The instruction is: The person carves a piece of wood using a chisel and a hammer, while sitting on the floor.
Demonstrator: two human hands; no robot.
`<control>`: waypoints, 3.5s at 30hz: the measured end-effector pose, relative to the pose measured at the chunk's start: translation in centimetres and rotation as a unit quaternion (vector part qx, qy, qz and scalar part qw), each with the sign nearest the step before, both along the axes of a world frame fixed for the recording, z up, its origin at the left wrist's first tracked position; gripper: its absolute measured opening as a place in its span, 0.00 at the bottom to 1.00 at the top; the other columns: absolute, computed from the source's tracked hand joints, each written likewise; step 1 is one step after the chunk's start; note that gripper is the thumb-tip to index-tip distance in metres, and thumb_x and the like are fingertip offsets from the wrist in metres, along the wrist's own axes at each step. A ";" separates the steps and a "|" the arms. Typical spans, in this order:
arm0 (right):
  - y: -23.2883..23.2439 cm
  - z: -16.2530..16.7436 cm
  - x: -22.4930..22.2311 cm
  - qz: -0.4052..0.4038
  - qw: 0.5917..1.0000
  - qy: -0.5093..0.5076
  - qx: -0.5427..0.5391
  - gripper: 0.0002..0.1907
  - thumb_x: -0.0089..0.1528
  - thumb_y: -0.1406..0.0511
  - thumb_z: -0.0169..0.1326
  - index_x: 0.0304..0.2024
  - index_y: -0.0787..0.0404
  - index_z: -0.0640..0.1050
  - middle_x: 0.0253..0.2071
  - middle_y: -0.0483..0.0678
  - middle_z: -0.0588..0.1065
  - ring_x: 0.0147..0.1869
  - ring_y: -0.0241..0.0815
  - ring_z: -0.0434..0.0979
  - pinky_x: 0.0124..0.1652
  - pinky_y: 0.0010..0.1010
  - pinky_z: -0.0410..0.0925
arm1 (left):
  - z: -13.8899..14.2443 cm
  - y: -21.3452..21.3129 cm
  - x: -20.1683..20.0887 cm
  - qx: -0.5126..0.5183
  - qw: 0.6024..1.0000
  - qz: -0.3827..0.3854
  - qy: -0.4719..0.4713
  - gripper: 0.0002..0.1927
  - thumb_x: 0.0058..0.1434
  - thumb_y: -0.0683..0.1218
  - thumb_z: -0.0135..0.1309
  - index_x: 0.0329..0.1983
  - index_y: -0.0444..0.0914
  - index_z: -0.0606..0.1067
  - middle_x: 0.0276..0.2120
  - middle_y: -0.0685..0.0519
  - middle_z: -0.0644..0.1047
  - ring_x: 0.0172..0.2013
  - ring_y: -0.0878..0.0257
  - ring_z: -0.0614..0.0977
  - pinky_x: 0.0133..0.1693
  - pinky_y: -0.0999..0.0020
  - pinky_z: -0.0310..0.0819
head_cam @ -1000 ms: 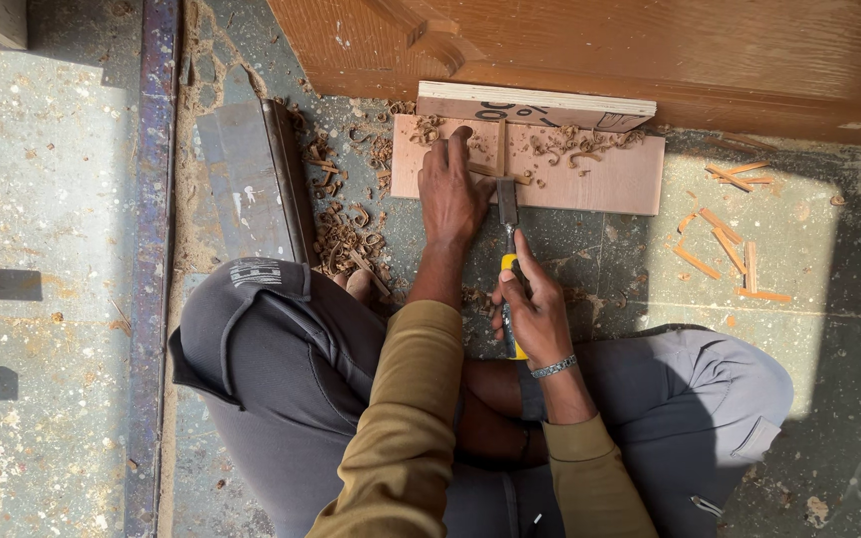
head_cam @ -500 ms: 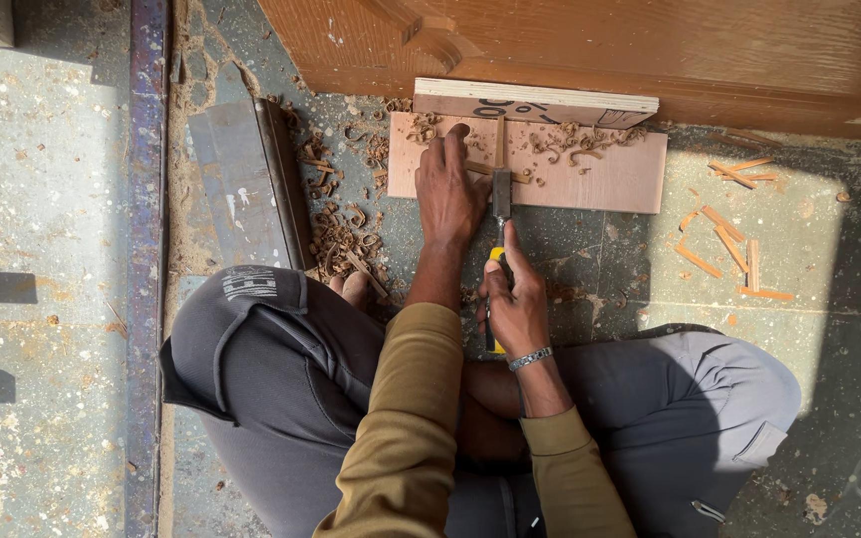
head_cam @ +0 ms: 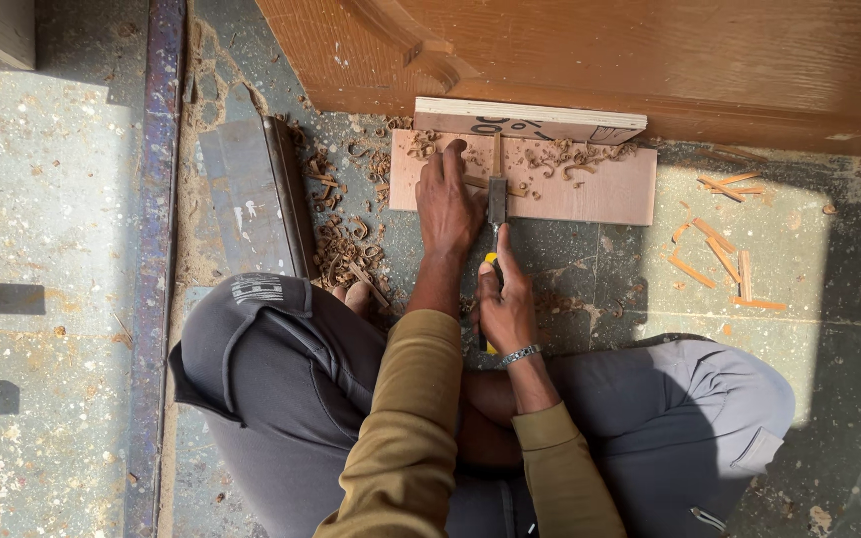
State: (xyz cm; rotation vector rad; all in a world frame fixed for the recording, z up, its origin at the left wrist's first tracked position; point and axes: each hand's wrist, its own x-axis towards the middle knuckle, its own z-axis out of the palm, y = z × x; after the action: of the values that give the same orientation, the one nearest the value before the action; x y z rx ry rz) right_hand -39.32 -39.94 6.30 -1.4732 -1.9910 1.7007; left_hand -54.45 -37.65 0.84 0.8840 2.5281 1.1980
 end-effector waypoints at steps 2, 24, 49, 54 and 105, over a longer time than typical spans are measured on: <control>0.0 -0.2 0.1 0.006 1.000 0.007 0.002 0.35 0.70 0.62 0.44 0.78 0.43 0.50 0.24 0.43 0.69 0.19 0.33 0.69 0.18 0.28 0.68 | 0.0 -0.1 0.0 0.015 1.000 0.003 0.000 0.39 0.47 0.44 0.73 0.61 0.41 0.66 0.45 0.48 0.75 0.47 0.51 0.78 0.49 0.53 0.71; 1.8 -0.6 -1.4 0.025 0.999 -0.010 0.030 0.34 0.71 0.65 0.43 0.78 0.42 0.50 0.24 0.43 0.70 0.21 0.33 0.71 0.21 0.29 0.70 | 0.0 -0.1 -0.1 0.040 0.999 -0.003 0.014 0.40 0.44 0.42 0.72 0.60 0.37 0.66 0.45 0.45 0.75 0.47 0.48 0.78 0.48 0.52 0.72; 4.3 1.1 -4.4 0.005 1.000 0.015 0.002 0.33 0.72 0.62 0.44 0.78 0.42 0.52 0.24 0.45 0.68 0.19 0.35 0.69 0.18 0.30 0.67 | 1.0 -1.0 0.2 0.052 0.999 0.000 -0.002 0.40 0.43 0.40 0.72 0.60 0.38 0.67 0.43 0.46 0.75 0.47 0.47 0.77 0.48 0.51 0.70; 4.7 -1.3 -2.8 0.012 1.000 -0.013 0.005 0.33 0.70 0.63 0.42 0.77 0.40 0.51 0.24 0.45 0.70 0.18 0.34 0.71 0.17 0.30 0.69 | 0.6 -0.5 0.0 0.037 0.999 -0.003 0.011 0.43 0.40 0.42 0.72 0.60 0.39 0.66 0.44 0.47 0.75 0.47 0.49 0.77 0.50 0.52 0.71; 1.3 3.1 -0.1 -0.023 0.996 -0.005 -0.089 0.33 0.70 0.61 0.45 0.76 0.38 0.54 0.24 0.44 0.68 0.18 0.35 0.69 0.17 0.30 0.67 | 0.9 -0.9 0.2 -0.098 0.995 0.023 0.025 0.55 0.40 0.54 0.76 0.70 0.50 0.60 0.63 0.53 0.65 0.63 0.53 0.66 0.56 0.44 0.59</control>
State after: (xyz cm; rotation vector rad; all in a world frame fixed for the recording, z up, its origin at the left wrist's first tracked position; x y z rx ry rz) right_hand -39.44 -38.64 9.44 -1.5728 -1.8350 1.8976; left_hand -54.26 -38.52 1.73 0.8224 2.6620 0.9292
